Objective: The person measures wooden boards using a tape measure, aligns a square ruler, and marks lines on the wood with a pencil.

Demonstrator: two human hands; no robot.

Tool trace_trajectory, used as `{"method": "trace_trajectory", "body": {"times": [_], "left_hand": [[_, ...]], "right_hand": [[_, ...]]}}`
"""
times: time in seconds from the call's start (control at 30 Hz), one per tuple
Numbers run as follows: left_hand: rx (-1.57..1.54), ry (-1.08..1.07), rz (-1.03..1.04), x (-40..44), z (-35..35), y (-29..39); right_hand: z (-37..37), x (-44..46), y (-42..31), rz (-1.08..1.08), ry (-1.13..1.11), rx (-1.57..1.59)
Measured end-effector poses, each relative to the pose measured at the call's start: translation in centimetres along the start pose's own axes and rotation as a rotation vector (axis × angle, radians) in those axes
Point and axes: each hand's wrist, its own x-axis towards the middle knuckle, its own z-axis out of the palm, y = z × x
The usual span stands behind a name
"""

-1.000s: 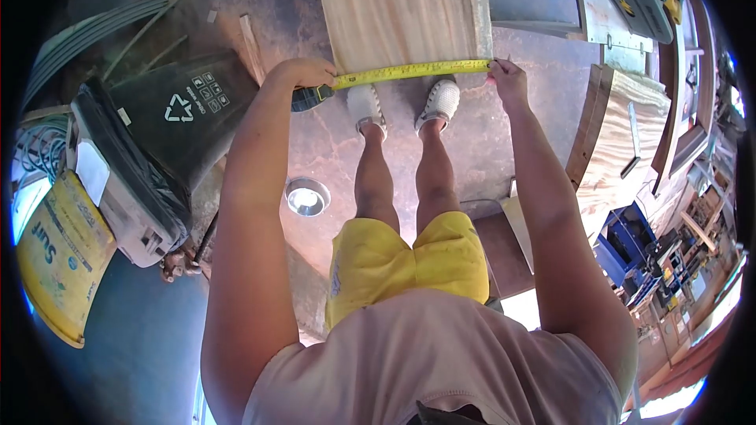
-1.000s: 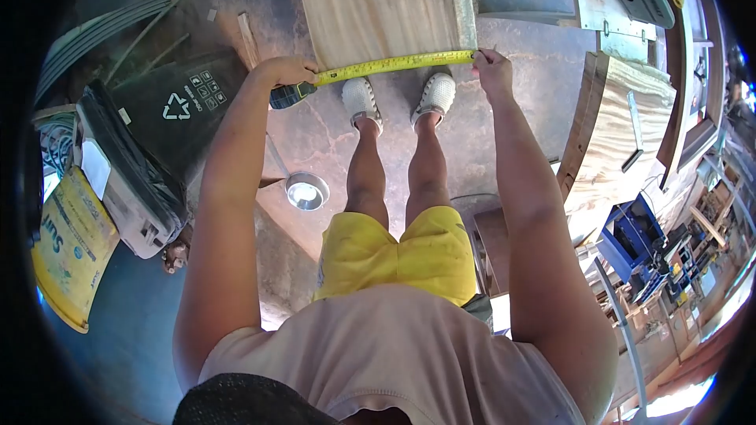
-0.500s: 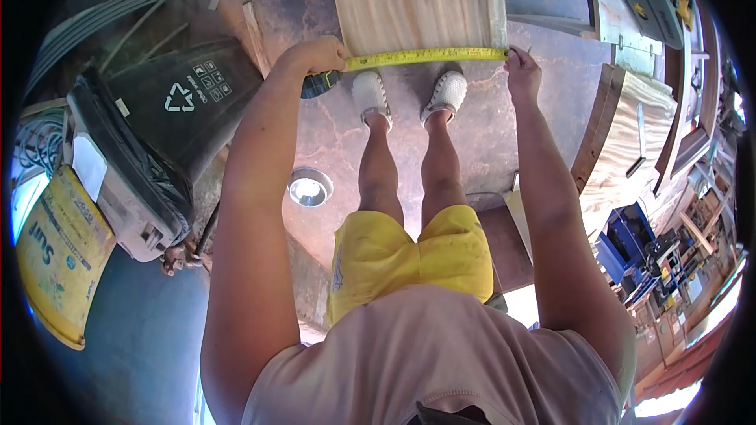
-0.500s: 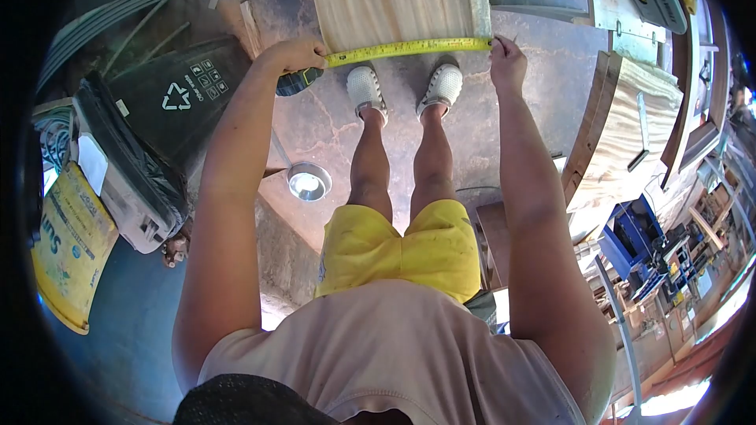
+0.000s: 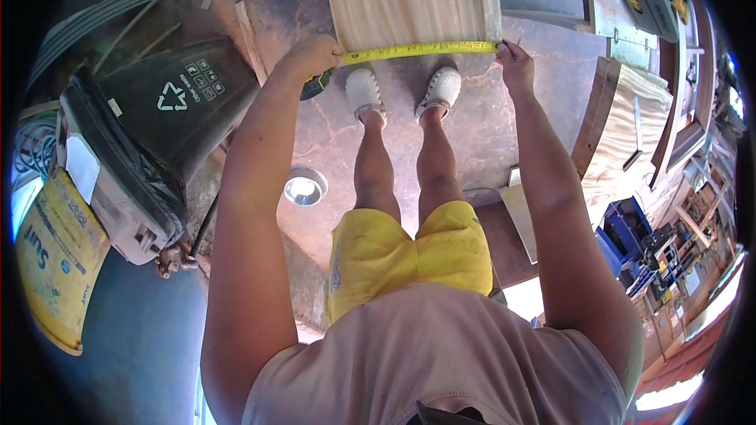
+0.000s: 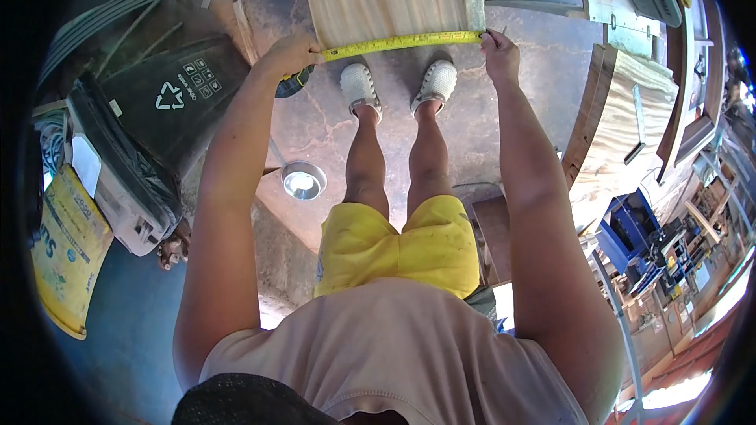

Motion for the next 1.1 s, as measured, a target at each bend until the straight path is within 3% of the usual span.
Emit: {"method": "trace_trajectory", "body": {"times": [0.23, 0.43, 0.5, 0.6, 0.83, 1.1], "left_hand": [[0.178, 0.042, 0.022, -1.7, -0.8, 2.4], [0.149, 0.040, -0.058, -1.9, -0.1, 2.3], [0.159, 0.051, -0.042, -1.9, 0.0, 2.3], [0.177, 0.071, -0.020, -1.6, 0.2, 2.1], [0.194, 0.112, -0.003, -1.9, 0.5, 2.1], [0.191, 0.109, -0.016, -1.8, 0.8, 2.0]], "right_hand": [[-0.6, 0.1, 0.0, 0.032, 0.006, -0.229], [-0.6, -0.4, -0.3, 0.109, -0.048, -0.015], [-1.0, -0.4, 0.1, 0.141, -0.110, 0.231], [-1.6, -0.5, 0.7, 0.105, -0.201, 0.256], [-1.4, 0.2, 1.1, 0.103, -0.129, 0.124], [-2.3, 1.0, 0.2, 0.189, -0.197, 0.070]]}}
